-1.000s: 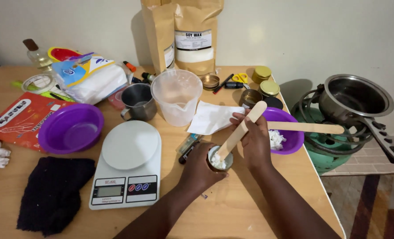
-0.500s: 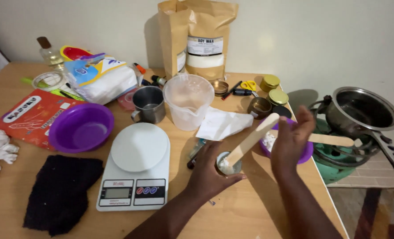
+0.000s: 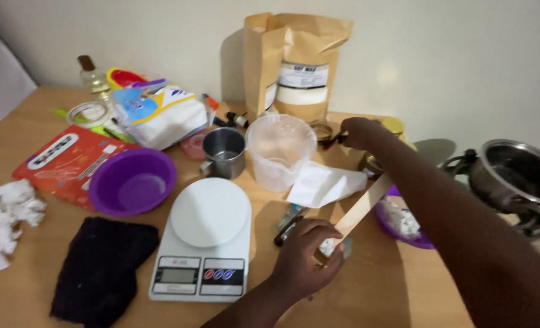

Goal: Scraping wax flakes from a small metal container into a purple bowl using a wooden stick on a workspace.

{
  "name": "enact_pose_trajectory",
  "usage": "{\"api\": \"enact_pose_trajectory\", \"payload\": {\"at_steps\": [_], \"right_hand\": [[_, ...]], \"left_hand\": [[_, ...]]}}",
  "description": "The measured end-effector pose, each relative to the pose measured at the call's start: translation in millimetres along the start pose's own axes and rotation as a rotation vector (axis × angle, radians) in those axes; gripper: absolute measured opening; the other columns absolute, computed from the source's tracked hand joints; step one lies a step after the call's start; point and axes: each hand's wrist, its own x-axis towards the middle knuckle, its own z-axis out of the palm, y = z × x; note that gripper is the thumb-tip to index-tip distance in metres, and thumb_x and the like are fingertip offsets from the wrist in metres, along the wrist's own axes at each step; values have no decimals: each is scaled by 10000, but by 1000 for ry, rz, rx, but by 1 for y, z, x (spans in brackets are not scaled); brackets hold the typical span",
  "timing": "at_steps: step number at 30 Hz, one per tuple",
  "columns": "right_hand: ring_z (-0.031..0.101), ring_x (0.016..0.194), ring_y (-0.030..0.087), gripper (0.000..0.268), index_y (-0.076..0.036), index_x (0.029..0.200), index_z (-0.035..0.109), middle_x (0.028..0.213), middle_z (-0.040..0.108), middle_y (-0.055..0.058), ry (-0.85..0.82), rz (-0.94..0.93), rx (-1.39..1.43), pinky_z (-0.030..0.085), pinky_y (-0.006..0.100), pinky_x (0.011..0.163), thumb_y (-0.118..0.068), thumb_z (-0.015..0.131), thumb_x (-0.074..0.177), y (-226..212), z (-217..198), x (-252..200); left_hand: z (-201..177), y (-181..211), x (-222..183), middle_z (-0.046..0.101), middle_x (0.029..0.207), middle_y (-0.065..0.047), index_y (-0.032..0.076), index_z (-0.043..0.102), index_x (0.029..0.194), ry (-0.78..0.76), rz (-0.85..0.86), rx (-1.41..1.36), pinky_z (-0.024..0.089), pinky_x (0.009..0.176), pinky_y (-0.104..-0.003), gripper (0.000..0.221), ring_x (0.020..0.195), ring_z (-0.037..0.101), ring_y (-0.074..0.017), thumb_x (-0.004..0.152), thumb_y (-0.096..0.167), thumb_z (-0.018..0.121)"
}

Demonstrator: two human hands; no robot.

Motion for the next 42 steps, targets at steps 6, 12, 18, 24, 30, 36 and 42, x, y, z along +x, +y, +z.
{"api": "enact_pose_trajectory", "payload": {"at_steps": [6, 12, 18, 24, 30, 36, 42], "right_hand": [[638, 983, 279, 310, -152, 1139, 617, 1089, 654, 73, -111, -71, -193, 535, 394, 746, -245, 619, 844, 3, 19, 32], [624, 846, 271, 248, -185, 1013, 682, 983, 674, 84, -4, -84, -5, 511, 367, 685, -206, 558, 799, 15, 5, 19], [643, 704, 197, 282, -63, 1008, 580, 938, 652, 102, 325, 2, 838, 483, 304, 590, -156, 739, 795, 14, -76, -62], [534, 557, 148, 262, -65, 913, 581, 648, 590, 74, 201, -128, 1983, 415, 265, 543, -316, 513, 948, -30, -11, -181], [611, 471, 96, 286, -14, 925, 524, 649, 631, 82, -240, 99, 2497, 532, 170, 455, -293, 586, 927, -95, 43, -242], [559, 419, 162, 422, -9, 829, 559, 604, 633, 143, -150, 83, 2207, 433, 247, 396, -417, 522, 931, -108, 43, -259], [563, 407, 166, 455, -64, 1022, 555, 594, 615, 139, -459, -39, 2315, 418, 208, 370, -496, 452, 926, -106, 50, -259]], "left_hand": [[0, 1, -1, 621, 889, -95, 43, 643, 885, 3, -18, 23, 507, 780, -336, 111, 856, 611, -231, 828, 137, 632], [1, -1, -1, 608, 894, -75, 62, 648, 876, 11, -59, 24, 503, 774, -310, 104, 840, 610, -210, 797, 128, 642], [-1, -2, 2, 644, 873, -49, 62, 636, 825, 2, 4, 8, 477, 764, -305, 43, 822, 616, -205, 789, 61, 660], [0, -11, 2, 658, 1000, -86, 82, 628, 1040, 80, -35, 146, 380, 963, -425, 274, 950, 621, -281, 812, 220, 691], [2, -28, 0, 508, 1373, -170, 14, 431, 1364, 113, -386, -691, 434, 1027, -310, 679, 1209, 513, -212, 765, 89, 741], [-7, -31, 3, 704, 986, -56, -23, 678, 1101, 80, -627, -611, 508, 814, -240, 285, 892, 627, -110, 836, 79, 655], [-6, -42, -2, 685, 968, -93, -48, 642, 1160, 101, -707, -801, 543, 750, -282, 385, 856, 599, -136, 801, 85, 687]]}}
